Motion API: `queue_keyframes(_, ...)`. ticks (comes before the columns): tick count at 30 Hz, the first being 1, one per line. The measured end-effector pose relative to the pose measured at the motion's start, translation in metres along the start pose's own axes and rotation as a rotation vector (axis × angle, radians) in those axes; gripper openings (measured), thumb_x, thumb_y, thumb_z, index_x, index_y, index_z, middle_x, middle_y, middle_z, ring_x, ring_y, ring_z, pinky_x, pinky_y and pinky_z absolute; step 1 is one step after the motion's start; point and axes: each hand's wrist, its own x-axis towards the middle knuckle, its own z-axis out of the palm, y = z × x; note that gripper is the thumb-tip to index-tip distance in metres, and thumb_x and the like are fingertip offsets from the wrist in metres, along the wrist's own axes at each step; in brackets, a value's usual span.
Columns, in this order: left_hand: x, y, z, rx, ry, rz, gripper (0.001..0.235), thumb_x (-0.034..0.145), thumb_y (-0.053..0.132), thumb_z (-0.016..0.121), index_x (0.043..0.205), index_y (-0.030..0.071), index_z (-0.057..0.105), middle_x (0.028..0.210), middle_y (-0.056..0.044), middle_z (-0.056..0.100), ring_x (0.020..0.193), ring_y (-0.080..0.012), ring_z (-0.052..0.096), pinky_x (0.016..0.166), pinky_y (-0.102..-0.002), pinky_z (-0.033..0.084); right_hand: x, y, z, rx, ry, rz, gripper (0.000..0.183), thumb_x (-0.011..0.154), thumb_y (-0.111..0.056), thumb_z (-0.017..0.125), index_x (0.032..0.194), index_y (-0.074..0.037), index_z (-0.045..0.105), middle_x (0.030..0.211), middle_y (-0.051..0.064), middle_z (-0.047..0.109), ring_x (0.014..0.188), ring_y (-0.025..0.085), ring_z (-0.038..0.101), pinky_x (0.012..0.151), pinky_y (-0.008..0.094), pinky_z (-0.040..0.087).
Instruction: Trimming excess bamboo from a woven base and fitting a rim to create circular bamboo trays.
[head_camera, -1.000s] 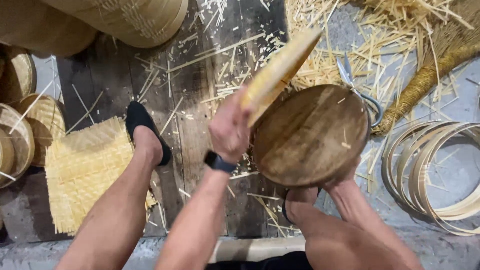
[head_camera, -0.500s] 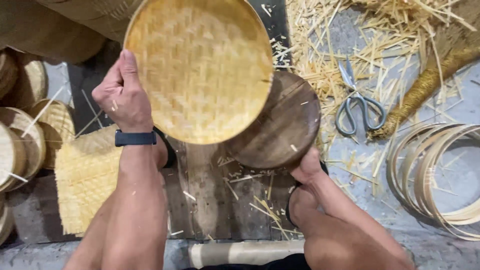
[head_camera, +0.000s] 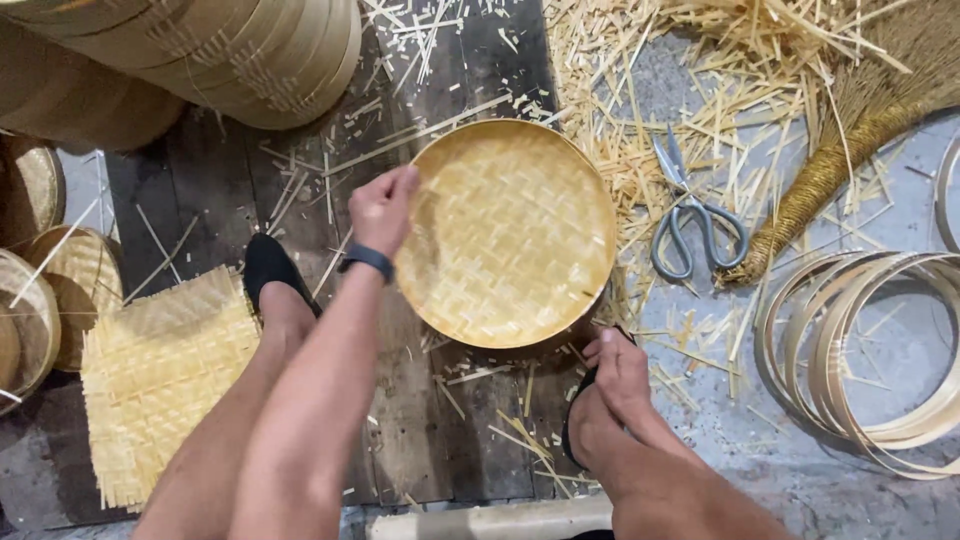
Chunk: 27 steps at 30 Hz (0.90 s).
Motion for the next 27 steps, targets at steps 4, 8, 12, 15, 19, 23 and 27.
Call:
queue_keyframes(4,-0.088,0.029,0.071,0.790,0.000,0.749,0.061,0.093,0.039,0.067,0.134,-0.004,0.057,0.130,-0.027,0.059,0.121,-0.0395,0.056,0.106,-0.053,0.041,0.006,0.017,0.005,-0.140,0.042,0.078,0.044,0.107,-0.031,0.047,0.086,0.003,0.065,0.065,0.014,0.068,0.060,0.021,0.070,0.059,0.036,0.054)
queue_keyframes(8,-0.181,-0.025,0.130,0.668,-0.337,0.951,0.083,0.094,0.051,0.063,0.150,-0.006,0.042,0.159,-0.030,0.038,0.151,-0.0451,0.030,0.125,-0.057,0.017,0.006,0.027,0.006,-0.313,0.132,-0.184,0.039,0.109,-0.027,0.051,0.092,0.003,0.069,0.074,0.018,0.066,0.065,0.025,0.063,0.062,0.038,0.051)
queue_keyframes(12,-0.174,-0.008,0.100,1.086,-0.409,0.931,0.071,0.089,0.032,0.068,0.152,0.006,0.047,0.162,-0.015,0.043,0.155,-0.0351,0.032,0.129,-0.047,0.023,0.004,0.007,0.006,-0.115,0.063,0.068,0.038,0.105,-0.027,0.051,0.091,0.002,0.070,0.070,0.011,0.072,0.059,0.018,0.068,0.058,0.034,0.055)
queue_keyframes(15,-0.130,0.021,0.038,1.124,-0.589,0.906,0.072,0.068,0.020,0.073,0.135,0.002,0.055,0.148,-0.022,0.050,0.141,-0.0350,0.044,0.119,-0.050,0.031,0.007,0.008,0.008,-0.090,0.068,0.058,0.036,0.106,-0.025,0.049,0.095,0.002,0.071,0.072,0.012,0.072,0.059,0.017,0.068,0.059,0.032,0.055)
queue_keyframes(19,-0.057,0.112,-0.057,1.414,-0.236,1.505,0.033,0.085,0.007,0.065,0.117,0.000,0.067,0.110,-0.013,0.069,0.103,-0.0255,0.065,0.092,-0.038,0.054,0.007,0.014,0.007,-0.015,0.066,0.069,0.032,0.106,-0.023,0.051,0.098,0.002,0.070,0.073,0.012,0.072,0.061,0.017,0.067,0.058,0.032,0.055)
queue_keyframes(23,0.002,0.209,-0.139,1.216,0.042,1.317,0.034,0.090,-0.004,0.061,0.115,0.015,0.072,0.113,-0.005,0.074,0.099,-0.0232,0.071,0.085,-0.038,0.059,0.008,0.021,0.007,-0.069,0.067,0.085,0.032,0.106,-0.022,0.053,0.096,0.004,0.069,0.074,0.011,0.073,0.062,0.017,0.067,0.059,0.032,0.054)
queue_keyframes(27,0.095,0.213,-0.221,0.917,0.060,1.307,0.026,0.098,-0.007,0.055,0.106,0.010,0.073,0.111,-0.007,0.076,0.106,-0.0239,0.072,0.094,-0.036,0.060,0.007,0.019,0.008,-0.021,0.081,0.071,0.030,0.105,-0.022,0.053,0.098,0.003,0.070,0.073,0.012,0.072,0.061,0.016,0.067,0.059,0.031,0.055)
